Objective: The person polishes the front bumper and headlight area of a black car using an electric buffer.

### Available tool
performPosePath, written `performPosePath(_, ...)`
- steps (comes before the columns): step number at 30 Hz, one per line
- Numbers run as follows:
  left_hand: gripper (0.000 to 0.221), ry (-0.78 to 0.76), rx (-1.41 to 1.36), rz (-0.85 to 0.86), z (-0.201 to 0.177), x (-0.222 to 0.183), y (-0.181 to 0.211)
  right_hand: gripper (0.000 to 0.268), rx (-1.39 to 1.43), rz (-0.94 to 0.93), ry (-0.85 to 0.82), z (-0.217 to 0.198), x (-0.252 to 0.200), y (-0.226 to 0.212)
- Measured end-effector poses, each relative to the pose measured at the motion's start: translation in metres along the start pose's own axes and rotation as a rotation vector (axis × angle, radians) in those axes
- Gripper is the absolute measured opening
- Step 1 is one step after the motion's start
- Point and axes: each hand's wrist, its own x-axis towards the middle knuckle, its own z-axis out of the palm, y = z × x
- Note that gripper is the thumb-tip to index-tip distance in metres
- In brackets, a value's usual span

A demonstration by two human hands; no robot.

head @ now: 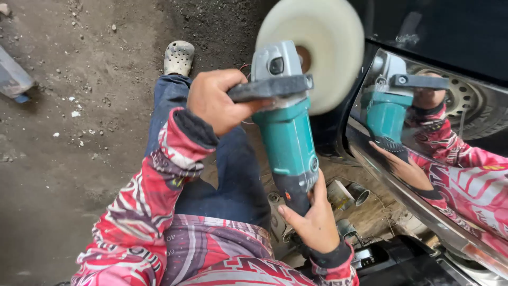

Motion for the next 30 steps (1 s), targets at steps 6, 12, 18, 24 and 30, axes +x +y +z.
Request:
performPosePath(6,0.042,-0.031,0.016,0.063,-0.003,-0.004,0.004,0.107,0.068,0.062,0.003,0.003,-0.002,0.003)
performPosePath(12,0.042,-0.044,0.076,-0.067,-0.002,0.006,0.007,0.107,0.131,0.149,-0.030,0.003,0.007,0.013)
performPosePath(18,0.039,-0.005,0.083,0.083,-0.011,0.005,0.027,0.110,0.054,0.039,0.039,-0.001,-0.001,0.007)
performPosePath(24,0.036,0.003,0.024,0.138,-0.001,0.005,0.001,0.109,0.000,0.059,0.052,-0.003,0.012,0.007)
performPosePath(30,0.038,0.020,0.045,-0.029,0.013,0.009,-0.030,0.109,0.067,0.176,-0.007,0.004,0.033,0.023)
